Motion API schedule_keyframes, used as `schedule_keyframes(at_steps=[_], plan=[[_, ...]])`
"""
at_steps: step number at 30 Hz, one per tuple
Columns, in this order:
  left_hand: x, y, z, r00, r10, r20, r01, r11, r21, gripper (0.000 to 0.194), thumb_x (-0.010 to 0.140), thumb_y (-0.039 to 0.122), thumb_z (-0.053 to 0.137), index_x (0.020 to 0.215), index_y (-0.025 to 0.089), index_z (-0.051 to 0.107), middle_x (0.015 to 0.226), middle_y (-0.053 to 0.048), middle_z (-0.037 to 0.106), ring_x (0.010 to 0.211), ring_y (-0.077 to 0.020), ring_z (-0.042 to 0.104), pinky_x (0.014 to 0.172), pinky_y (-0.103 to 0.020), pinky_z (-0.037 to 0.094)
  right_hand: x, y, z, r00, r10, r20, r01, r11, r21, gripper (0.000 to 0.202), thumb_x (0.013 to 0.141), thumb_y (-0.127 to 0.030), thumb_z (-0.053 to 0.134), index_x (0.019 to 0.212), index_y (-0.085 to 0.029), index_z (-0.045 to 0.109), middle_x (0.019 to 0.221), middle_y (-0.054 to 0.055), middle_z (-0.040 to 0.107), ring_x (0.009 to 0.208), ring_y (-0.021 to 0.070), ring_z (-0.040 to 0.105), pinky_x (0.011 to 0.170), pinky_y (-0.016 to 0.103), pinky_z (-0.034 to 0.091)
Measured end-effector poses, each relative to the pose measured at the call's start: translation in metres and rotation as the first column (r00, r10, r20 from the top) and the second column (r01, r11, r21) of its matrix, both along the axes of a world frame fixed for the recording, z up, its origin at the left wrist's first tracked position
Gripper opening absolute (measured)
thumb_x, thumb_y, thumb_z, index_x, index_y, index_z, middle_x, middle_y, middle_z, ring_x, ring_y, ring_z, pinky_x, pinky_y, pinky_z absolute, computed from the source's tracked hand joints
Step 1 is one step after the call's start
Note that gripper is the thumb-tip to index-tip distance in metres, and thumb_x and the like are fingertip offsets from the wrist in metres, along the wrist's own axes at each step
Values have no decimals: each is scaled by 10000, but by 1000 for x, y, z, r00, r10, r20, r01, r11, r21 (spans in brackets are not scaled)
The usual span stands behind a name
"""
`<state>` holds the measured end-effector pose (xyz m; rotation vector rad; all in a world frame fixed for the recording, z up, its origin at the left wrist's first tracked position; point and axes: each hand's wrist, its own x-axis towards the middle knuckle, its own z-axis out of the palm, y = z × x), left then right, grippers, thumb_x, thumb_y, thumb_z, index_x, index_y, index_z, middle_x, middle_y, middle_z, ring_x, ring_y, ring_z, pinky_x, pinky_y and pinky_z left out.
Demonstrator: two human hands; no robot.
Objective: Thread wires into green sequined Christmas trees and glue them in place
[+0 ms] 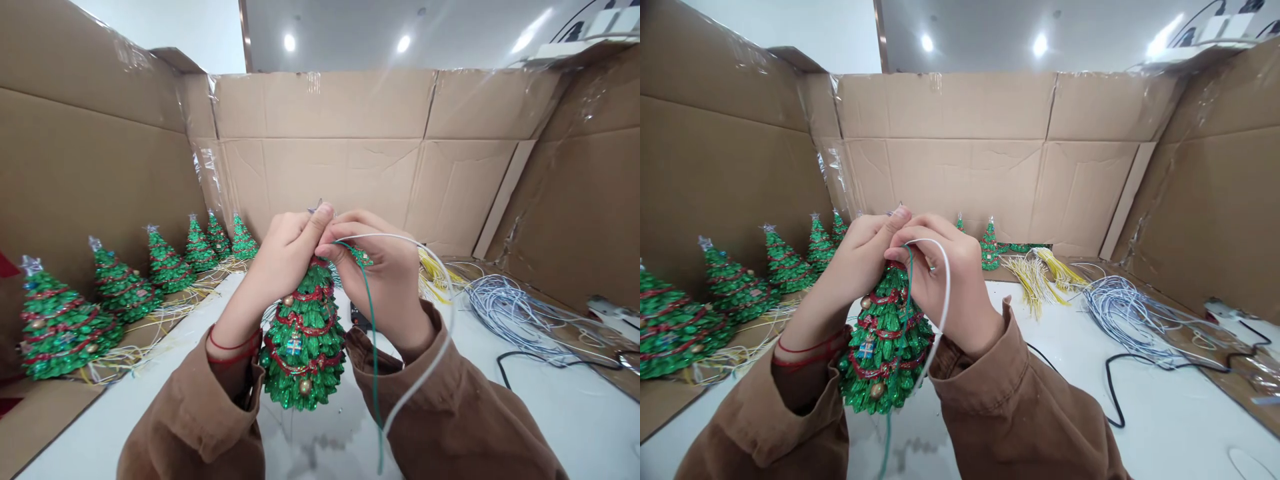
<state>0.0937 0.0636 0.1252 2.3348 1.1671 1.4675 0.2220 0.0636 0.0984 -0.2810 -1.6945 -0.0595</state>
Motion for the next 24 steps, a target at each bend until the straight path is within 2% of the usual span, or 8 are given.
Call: schedule_keyframes(at_steps=[3,9,14,19,22,24], plan=[[1,2,-2,1000,7,5,-7,1000,6,512,902,467,331,486,176,391,493,22,333,479,-88,309,431,-236,254,1,2,1,999,-52,-11,52,999,-1,159,831,-228,627,686,-171,596,715,27,627,676,129,589,642,265,468],[-2,-1,1,999,24,44,-24,1000,5,500,910,434,344,507,167,471,473,17,382,470,-89,368,441,-226,295,4,6,2,998,-54,21,56,995,-84,172,860,-204,571,693,-168,592,716,20,607,679,132,581,644,271,454],[-3,-6,4,990,136,37,-138,988,63,505,917,395,335,514,166,534,461,6,427,476,-98,421,469,-229,331,4,4,2,989,-140,47,145,978,-148,163,844,-240,590,712,-148,612,684,20,621,643,127,560,622,267,433],[-3,-8,4,967,253,-26,-244,952,183,501,918,377,341,519,167,559,433,13,430,453,-96,422,476,-241,313,5,-1,1,993,-81,89,105,943,-317,169,861,-265,562,761,-143,624,698,20,636,595,107,540,552,241,405],[-2,-7,3,963,263,-63,-247,950,190,519,919,388,333,503,162,546,425,16,416,436,-93,408,470,-246,298,4,0,-1,993,-79,88,102,949,-297,161,869,-254,549,767,-145,608,703,20,632,607,112,552,553,239,413],[-1,-6,3,970,236,-59,-223,959,174,519,919,392,329,498,161,524,433,17,412,444,-93,405,474,-244,301,4,1,-1,989,-111,100,129,970,-204,140,872,-226,545,765,-147,590,710,21,630,629,118,562,593,246,433]])
